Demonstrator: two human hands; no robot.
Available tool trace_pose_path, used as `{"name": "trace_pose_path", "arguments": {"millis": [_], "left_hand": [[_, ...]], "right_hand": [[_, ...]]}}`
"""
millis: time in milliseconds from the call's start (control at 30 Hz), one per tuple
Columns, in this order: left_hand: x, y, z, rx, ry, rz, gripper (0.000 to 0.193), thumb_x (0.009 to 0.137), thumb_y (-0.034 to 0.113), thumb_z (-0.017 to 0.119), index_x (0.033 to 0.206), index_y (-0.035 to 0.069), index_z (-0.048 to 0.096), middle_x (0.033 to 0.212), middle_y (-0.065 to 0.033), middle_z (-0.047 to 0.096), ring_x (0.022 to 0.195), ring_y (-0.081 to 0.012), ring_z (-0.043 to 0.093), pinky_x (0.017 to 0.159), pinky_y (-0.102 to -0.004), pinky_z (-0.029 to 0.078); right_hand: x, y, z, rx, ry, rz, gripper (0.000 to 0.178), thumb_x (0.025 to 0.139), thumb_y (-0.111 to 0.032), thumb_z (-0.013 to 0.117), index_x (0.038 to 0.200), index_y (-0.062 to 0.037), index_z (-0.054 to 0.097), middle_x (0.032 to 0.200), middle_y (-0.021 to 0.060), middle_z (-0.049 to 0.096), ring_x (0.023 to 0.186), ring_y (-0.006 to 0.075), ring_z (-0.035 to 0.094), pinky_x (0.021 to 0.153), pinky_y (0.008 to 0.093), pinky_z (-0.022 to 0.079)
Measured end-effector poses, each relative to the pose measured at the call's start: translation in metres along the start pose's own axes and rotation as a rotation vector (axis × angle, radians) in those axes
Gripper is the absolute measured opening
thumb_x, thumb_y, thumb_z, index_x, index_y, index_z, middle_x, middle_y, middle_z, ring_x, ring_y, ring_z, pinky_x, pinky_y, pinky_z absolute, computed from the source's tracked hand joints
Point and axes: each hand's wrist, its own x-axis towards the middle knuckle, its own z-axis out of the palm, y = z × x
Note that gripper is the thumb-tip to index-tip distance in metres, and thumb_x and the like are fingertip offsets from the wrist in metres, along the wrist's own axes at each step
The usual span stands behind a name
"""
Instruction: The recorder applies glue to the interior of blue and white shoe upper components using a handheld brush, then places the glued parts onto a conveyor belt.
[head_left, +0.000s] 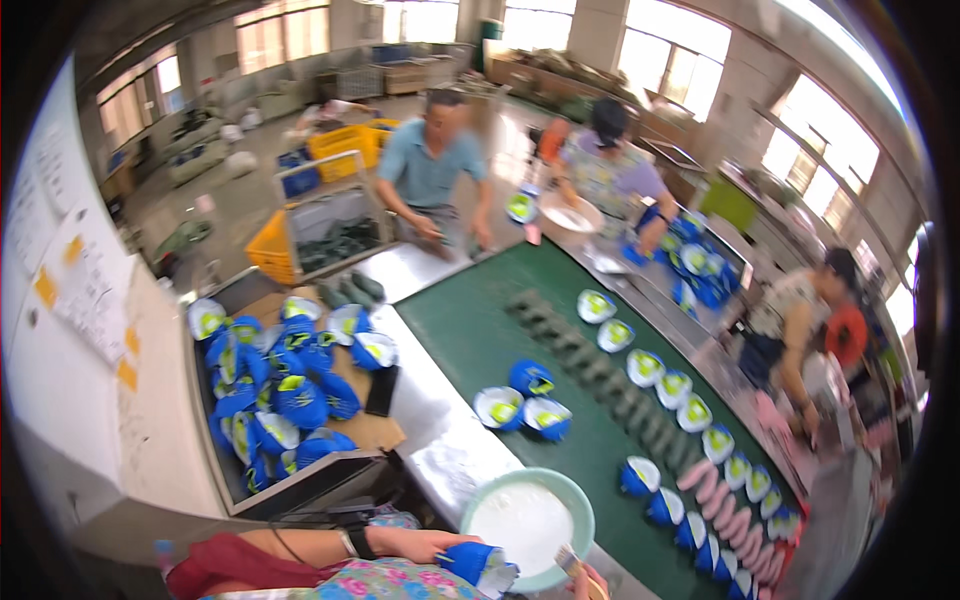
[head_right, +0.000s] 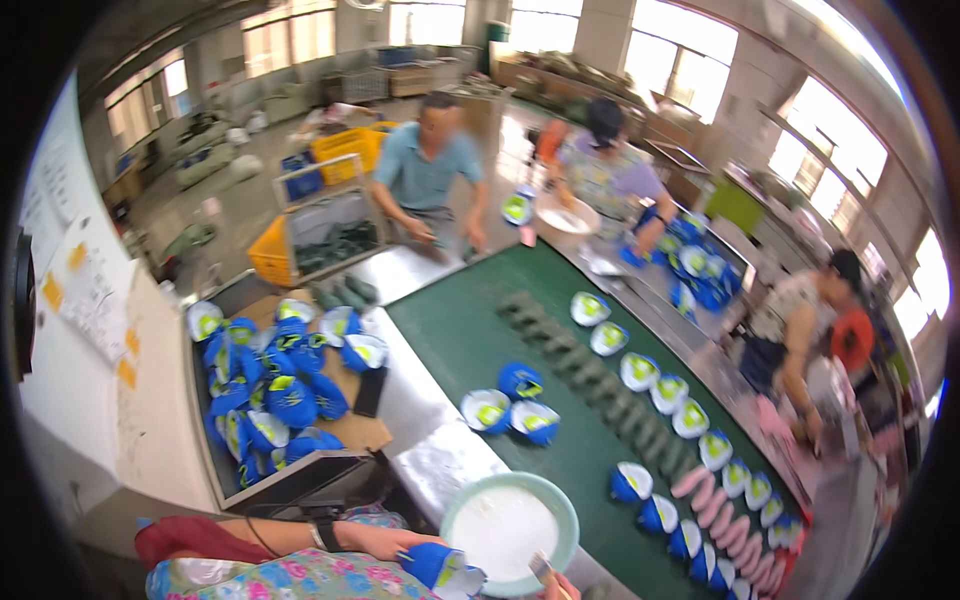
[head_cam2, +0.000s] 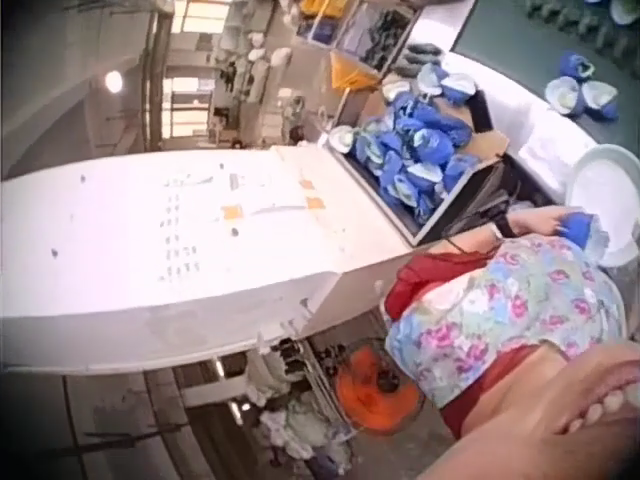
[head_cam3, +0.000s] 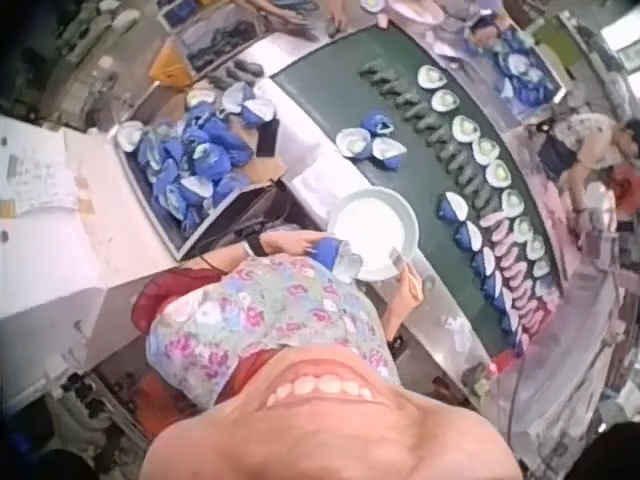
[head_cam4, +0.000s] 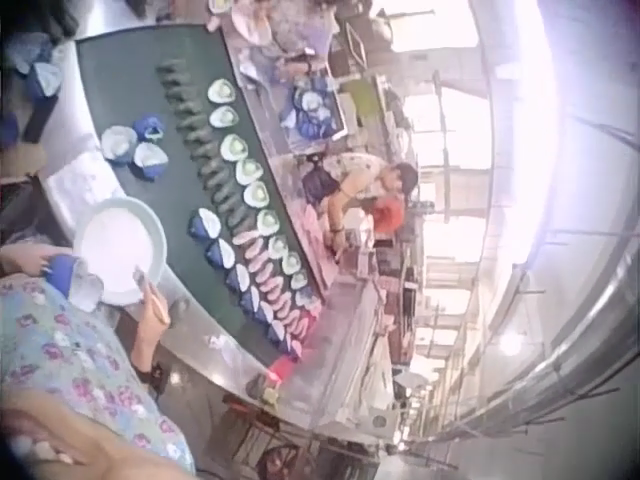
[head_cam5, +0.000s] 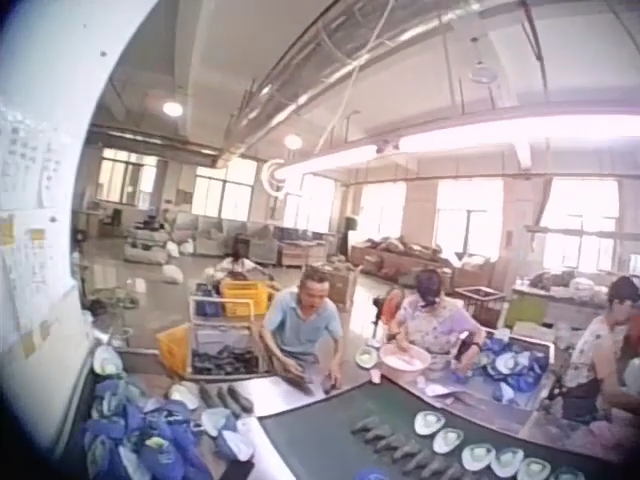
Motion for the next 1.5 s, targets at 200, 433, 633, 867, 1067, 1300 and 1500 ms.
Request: {"name": "trace_pose_path", "arguments": {"millis": [200,433,633,867,1067,1300,1500], "left_hand": [[0.005,0.041,-0.008,0.021,0.184,0.024,0.072,0.093,0.001,0.055,0.152,0.009,0.014,0.145,-0.0077,0.035,0.136,-0.0156,0.031,0.112,-0.0333,0.026],[-0.002,0.051,-0.079,-0.285,0.451,-0.059,0.043,0.103,0.019,0.044,0.143,0.004,0.039,0.136,-0.0082,0.053,0.12,-0.0188,0.054,0.105,-0.0356,0.044],[0.042,0.032,-0.137,-0.34,0.467,-0.093,0.049,0.096,0.009,0.054,0.143,0.006,0.039,0.136,-0.0064,0.051,0.122,-0.0185,0.053,0.104,-0.0348,0.044],[0.068,-0.004,-0.138,-0.262,0.42,-0.25,0.053,0.094,-0.001,0.053,0.145,0.005,0.037,0.136,-0.0058,0.051,0.123,-0.0169,0.051,0.105,-0.0332,0.043],[0.098,-0.031,-0.121,-0.257,0.453,-0.287,0.055,0.093,-0.008,0.045,0.145,0.006,0.037,0.138,-0.0072,0.05,0.125,-0.0178,0.051,0.105,-0.0346,0.043],[0.121,-0.039,-0.108,-0.276,0.42,-0.373,0.055,0.093,-0.006,0.047,0.146,0.007,0.036,0.14,-0.008,0.049,0.124,-0.019,0.052,0.103,-0.0354,0.046],[0.143,-0.03,-0.082,-0.311,0.325,-0.348,0.053,0.095,0.005,0.054,0.146,0.007,0.037,0.14,-0.0077,0.049,0.124,-0.0193,0.052,0.104,-0.0359,0.045]], "right_hand": [[0.031,-0.003,-0.007,-0.17,-0.07,-0.104,0.013,0.083,0.002,0.067,0.095,0.0042,0.071,0.094,0.0119,0.071,0.087,0.0176,0.066,0.077,0.0298,0.052],[0.049,-0.023,0.025,-0.166,-0.316,-0.018,0.015,0.082,-0.006,0.073,0.096,0.0004,0.072,0.095,0.0102,0.072,0.083,0.0171,0.068,0.073,0.0281,0.052],[0.068,0.033,0.037,-0.328,-0.197,0.081,0.02,0.078,-0.009,0.076,0.098,-0.0046,0.073,0.095,0.0112,0.072,0.086,0.0238,0.069,0.076,0.0317,0.054],[0.035,0.122,0.061,-0.484,-0.06,0.146,0.021,0.077,-0.006,0.075,0.098,-0.0034,0.072,0.095,0.0135,0.071,0.085,0.0267,0.068,0.075,0.0324,0.054],[0.025,0.165,0.066,-0.525,-0.056,0.117,0.021,0.077,-0.006,0.076,0.098,-0.0039,0.072,0.096,0.0134,0.071,0.087,0.0269,0.067,0.076,0.0323,0.053],[0.047,0.06,0.033,-0.112,-0.017,0.19,0.022,0.078,-0.002,0.075,0.1,-0.0004,0.072,0.097,0.0104,0.071,0.088,0.0181,0.067,0.075,0.0276,0.053],[0.057,0.036,0.013,0.044,-0.113,0.171,0.021,0.077,-0.003,0.075,0.098,-0.0028,0.073,0.096,0.0101,0.072,0.089,0.0181,0.068,0.076,0.0282,0.053]]}}
